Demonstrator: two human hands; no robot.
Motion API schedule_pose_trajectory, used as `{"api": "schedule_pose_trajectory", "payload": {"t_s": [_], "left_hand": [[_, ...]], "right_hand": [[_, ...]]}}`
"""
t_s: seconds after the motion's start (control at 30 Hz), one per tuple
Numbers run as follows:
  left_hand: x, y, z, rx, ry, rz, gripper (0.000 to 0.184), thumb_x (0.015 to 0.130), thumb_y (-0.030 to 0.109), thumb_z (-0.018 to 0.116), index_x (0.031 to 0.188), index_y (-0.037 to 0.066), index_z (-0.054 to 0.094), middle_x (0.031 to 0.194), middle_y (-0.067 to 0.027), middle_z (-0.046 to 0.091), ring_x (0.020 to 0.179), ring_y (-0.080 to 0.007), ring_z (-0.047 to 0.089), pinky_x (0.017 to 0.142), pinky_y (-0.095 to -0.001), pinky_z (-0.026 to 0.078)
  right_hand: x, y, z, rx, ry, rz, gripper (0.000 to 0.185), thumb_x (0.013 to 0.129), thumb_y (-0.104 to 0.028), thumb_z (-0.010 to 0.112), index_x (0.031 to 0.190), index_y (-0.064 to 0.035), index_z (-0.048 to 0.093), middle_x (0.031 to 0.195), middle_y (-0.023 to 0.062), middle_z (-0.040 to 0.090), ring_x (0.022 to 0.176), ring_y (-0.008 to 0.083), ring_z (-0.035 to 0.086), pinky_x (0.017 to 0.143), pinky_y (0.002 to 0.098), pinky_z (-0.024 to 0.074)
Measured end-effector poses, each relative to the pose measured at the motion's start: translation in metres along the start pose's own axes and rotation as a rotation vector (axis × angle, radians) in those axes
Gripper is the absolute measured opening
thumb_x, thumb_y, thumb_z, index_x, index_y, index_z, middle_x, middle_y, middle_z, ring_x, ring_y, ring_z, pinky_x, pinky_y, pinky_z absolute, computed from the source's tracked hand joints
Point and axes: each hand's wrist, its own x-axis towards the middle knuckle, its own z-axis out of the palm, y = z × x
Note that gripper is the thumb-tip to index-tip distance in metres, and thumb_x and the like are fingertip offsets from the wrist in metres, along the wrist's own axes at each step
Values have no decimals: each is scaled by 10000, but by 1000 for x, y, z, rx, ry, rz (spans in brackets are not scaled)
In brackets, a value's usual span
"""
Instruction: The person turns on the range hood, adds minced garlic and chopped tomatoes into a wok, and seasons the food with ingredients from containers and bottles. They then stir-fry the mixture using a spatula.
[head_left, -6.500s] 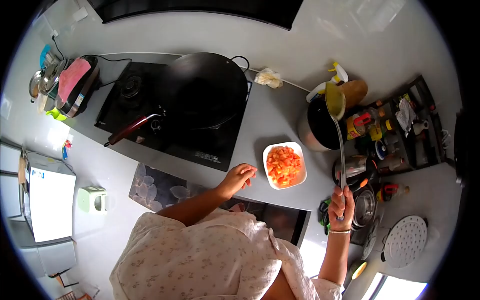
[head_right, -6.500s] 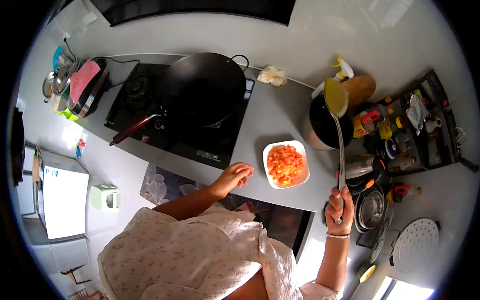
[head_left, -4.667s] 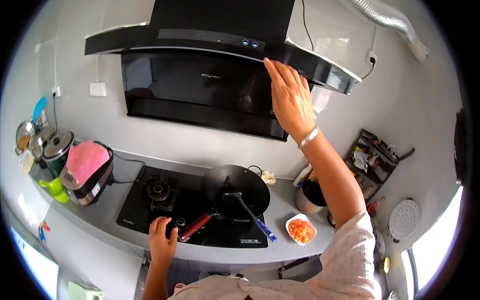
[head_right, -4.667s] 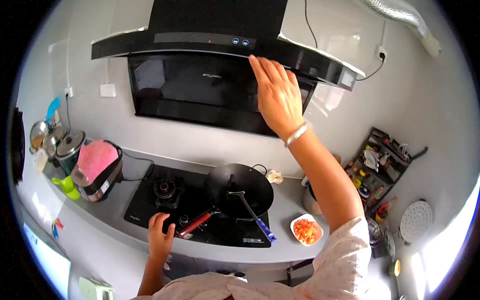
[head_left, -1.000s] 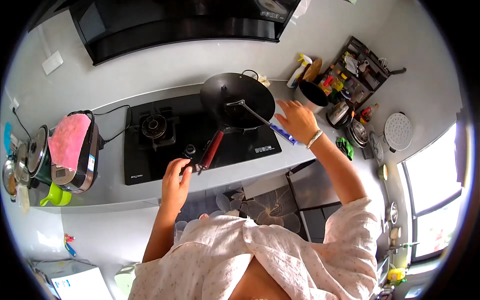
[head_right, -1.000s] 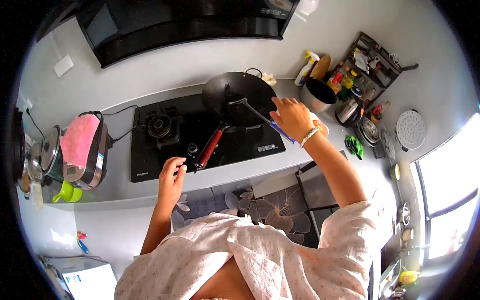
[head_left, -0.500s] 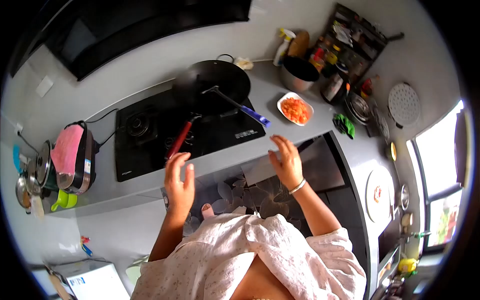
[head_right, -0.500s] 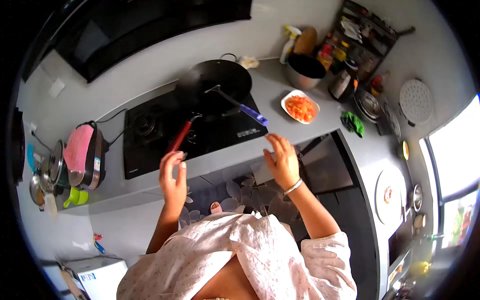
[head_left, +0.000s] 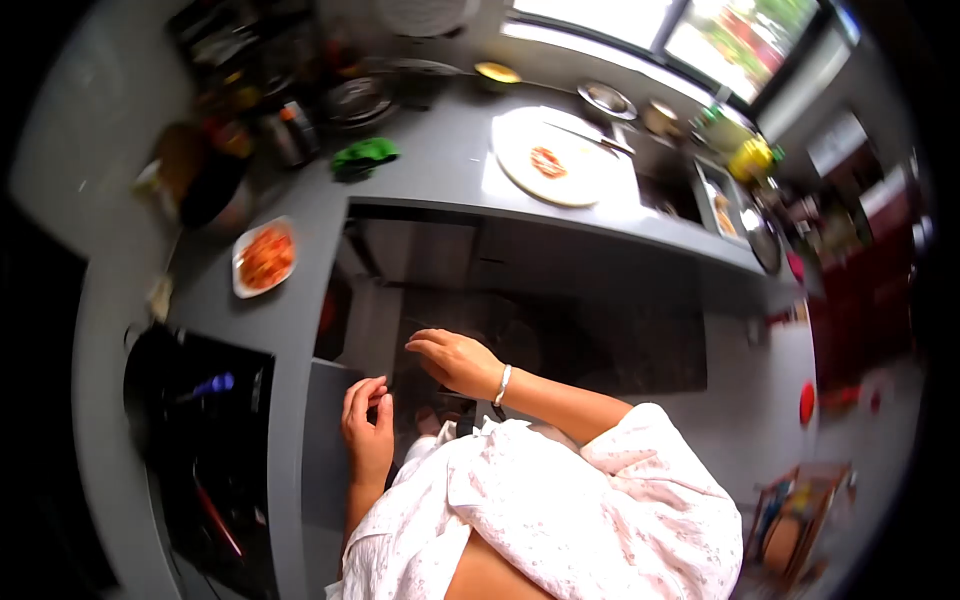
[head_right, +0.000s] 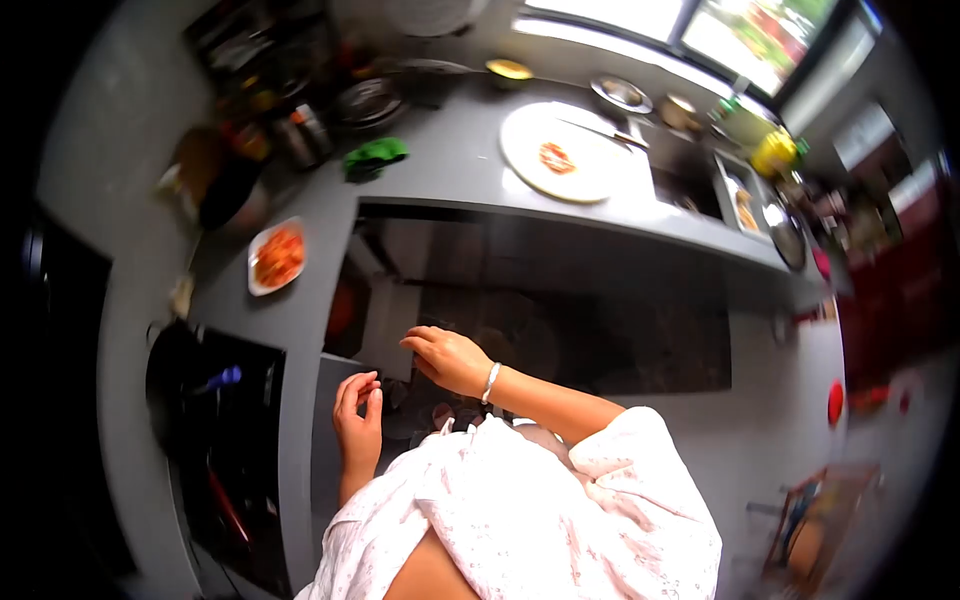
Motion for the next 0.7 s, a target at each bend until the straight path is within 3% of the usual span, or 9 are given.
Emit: {"api": "schedule_pose_trajectory", "payload": {"t_s": [0.17,0.3,0.5,0.7], "left_hand": [[38,-6,43,-79,-232,117,182,866,-4,582,1044,-6,619,1043,-109,602,890,-187,631,793,-285,516],[61,2,73,-108,-315,186,171,859,1,586,1026,-6,625,1034,-122,603,863,-201,631,761,-288,522],[75,22,134,-129,-383,135,155,861,16,591,1008,-11,630,1000,-115,616,855,-196,635,757,-277,519],[92,54,254,-192,-402,93,167,868,33,596,1023,-12,636,985,-116,632,868,-192,647,763,-277,521]], "right_hand": [[-57,19,-26,-106,203,202,287,822,-63,605,1108,-54,582,1154,97,581,991,284,607,812,358,524],[-105,28,-42,-137,211,425,286,833,-64,598,1119,-69,575,1142,96,587,991,287,608,809,357,525],[-133,64,-76,-102,299,430,281,840,-69,598,1120,-60,579,1140,104,589,993,292,607,822,358,518],[-164,131,-162,-114,359,391,259,847,-81,602,1104,-55,594,1129,112,598,987,301,609,817,363,519]]}}
